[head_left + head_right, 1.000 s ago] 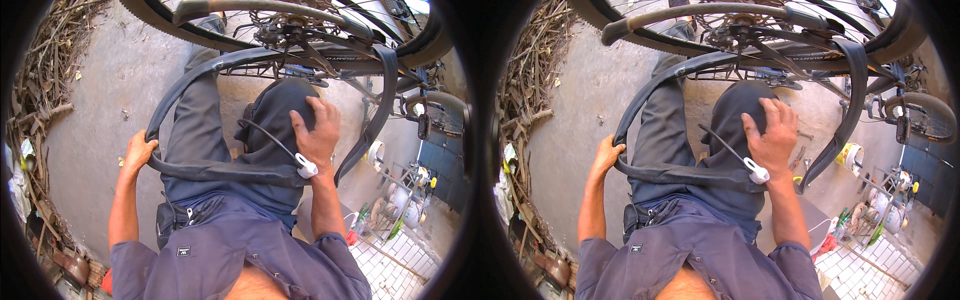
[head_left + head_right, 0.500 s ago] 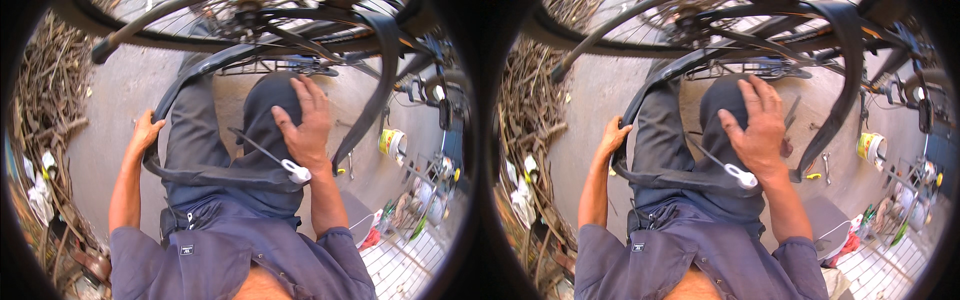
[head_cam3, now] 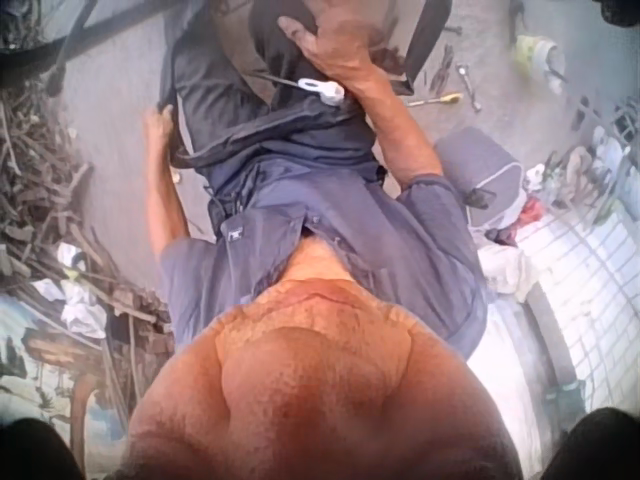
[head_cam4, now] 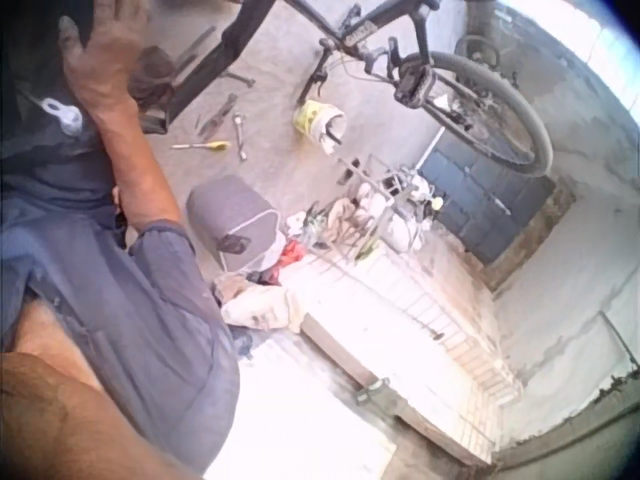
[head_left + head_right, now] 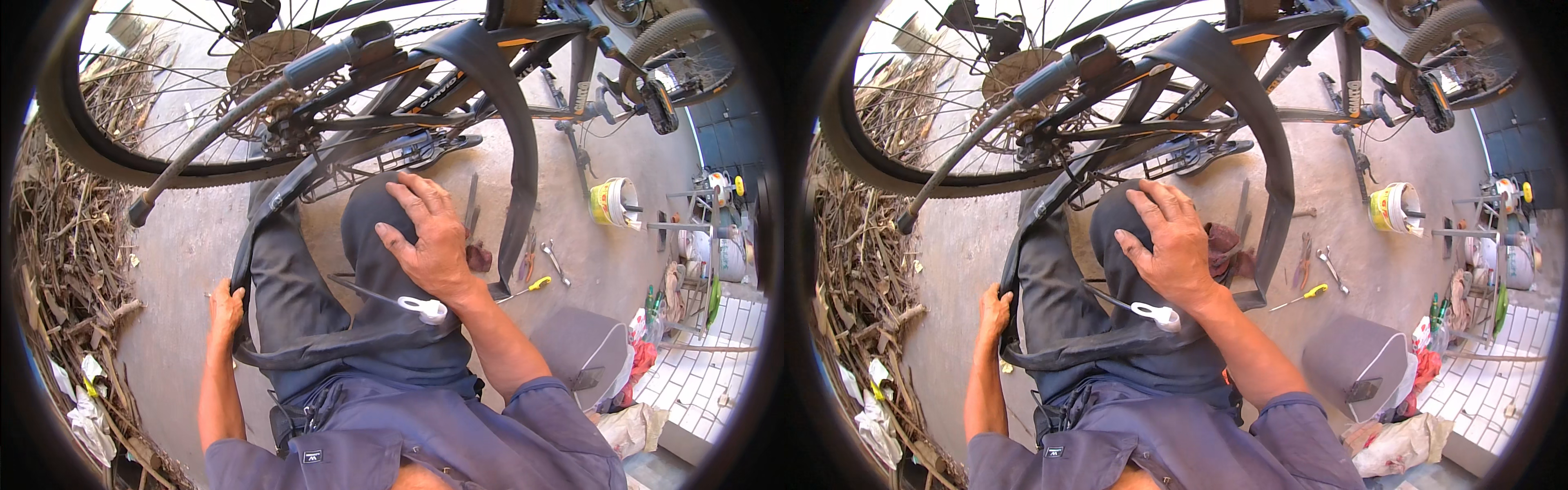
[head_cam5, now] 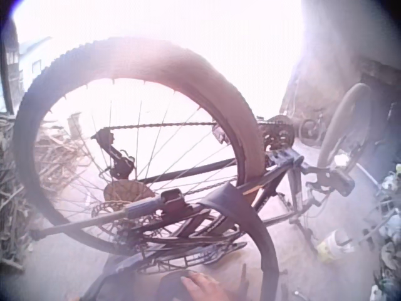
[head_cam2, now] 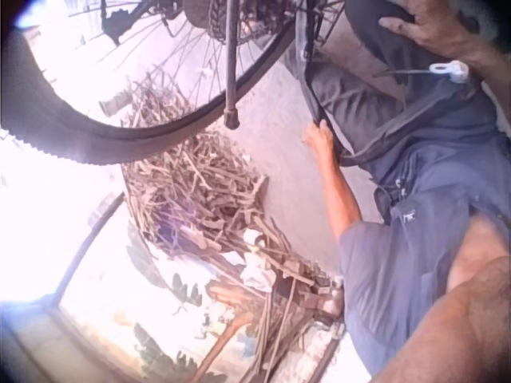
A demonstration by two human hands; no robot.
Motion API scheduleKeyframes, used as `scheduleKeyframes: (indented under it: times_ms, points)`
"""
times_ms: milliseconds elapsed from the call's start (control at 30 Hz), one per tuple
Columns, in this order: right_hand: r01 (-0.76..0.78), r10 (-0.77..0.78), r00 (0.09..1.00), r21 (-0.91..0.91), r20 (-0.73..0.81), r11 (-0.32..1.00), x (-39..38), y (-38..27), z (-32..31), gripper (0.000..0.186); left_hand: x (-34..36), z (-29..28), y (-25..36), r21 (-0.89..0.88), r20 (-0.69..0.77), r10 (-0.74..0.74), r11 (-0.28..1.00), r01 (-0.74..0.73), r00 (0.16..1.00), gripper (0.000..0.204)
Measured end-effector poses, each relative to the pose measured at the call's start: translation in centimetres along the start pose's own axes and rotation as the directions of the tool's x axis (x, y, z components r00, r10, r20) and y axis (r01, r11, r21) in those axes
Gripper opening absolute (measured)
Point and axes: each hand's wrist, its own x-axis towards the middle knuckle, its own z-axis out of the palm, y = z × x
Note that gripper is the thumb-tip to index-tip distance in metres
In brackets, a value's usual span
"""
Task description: The person repairs a punctured bicycle inner tube by applying a patch to the damaged area. They use a hand pump to inflate the tube, then remove the valve cap and inspect the patch to ensure it is secure.
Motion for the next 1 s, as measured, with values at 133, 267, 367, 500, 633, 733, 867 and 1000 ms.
scheduleKeyframes:
  times_ms: [133,267,367,500,633,733,867,1000]
  points:
    - [0.031,-0.031,1.000,-0.003,-0.001,1.000,-0.1,0.0,0.2,0.044,-1.1,-0.5,-1.3,-0.011,-0.137,0.003,1.000,-0.005,0.991,0.020]
    - [-0.034,0.034,0.999,0.007,0.000,0.999,-0.5,0.2,-1.2,0.036,-0.9,-3.0,-2.3,-0.126,-0.288,-0.125,0.988,0.092,0.949,0.014]
    - [-0.198,0.203,0.967,0.052,-0.151,0.979,-1.8,1.3,-3.7,0.028,-0.8,-3.6,-4.7,-0.088,-0.275,-0.142,0.989,0.122,0.951,0.018]
    - [-0.342,0.236,0.861,-0.171,-0.450,0.924,-4.7,4.8,-6.6,0.028,-1.8,-1.3,-5.3,0.081,-0.108,-0.132,0.987,0.141,0.985,0.034]
    - [-0.556,0.262,0.725,-0.317,-0.637,0.769,-7.1,8.7,-8.9,0.044,-3.0,-0.1,-2.7,0.073,-0.083,-0.116,0.990,0.123,0.990,0.035]
    - [-0.769,0.699,0.506,0.103,-0.505,0.631,-8.7,12.5,-8.9,0.067,-2.3,0.4,-3.9,0.108,-0.070,-0.112,0.987,0.119,0.991,0.032]
    - [-0.674,0.860,0.503,0.665,0.092,0.323,-9.5,12.9,-7.8,0.056,-1.8,-1.1,-4.5,0.023,-0.141,-0.049,0.998,0.052,0.989,0.033]
    - [-0.658,0.801,0.511,0.742,0.312,0.131,-10.6,12.6,-6.4,0.052,-2.5,-3.0,2.0,-0.027,-0.172,0.140,0.989,-0.147,0.975,0.028]
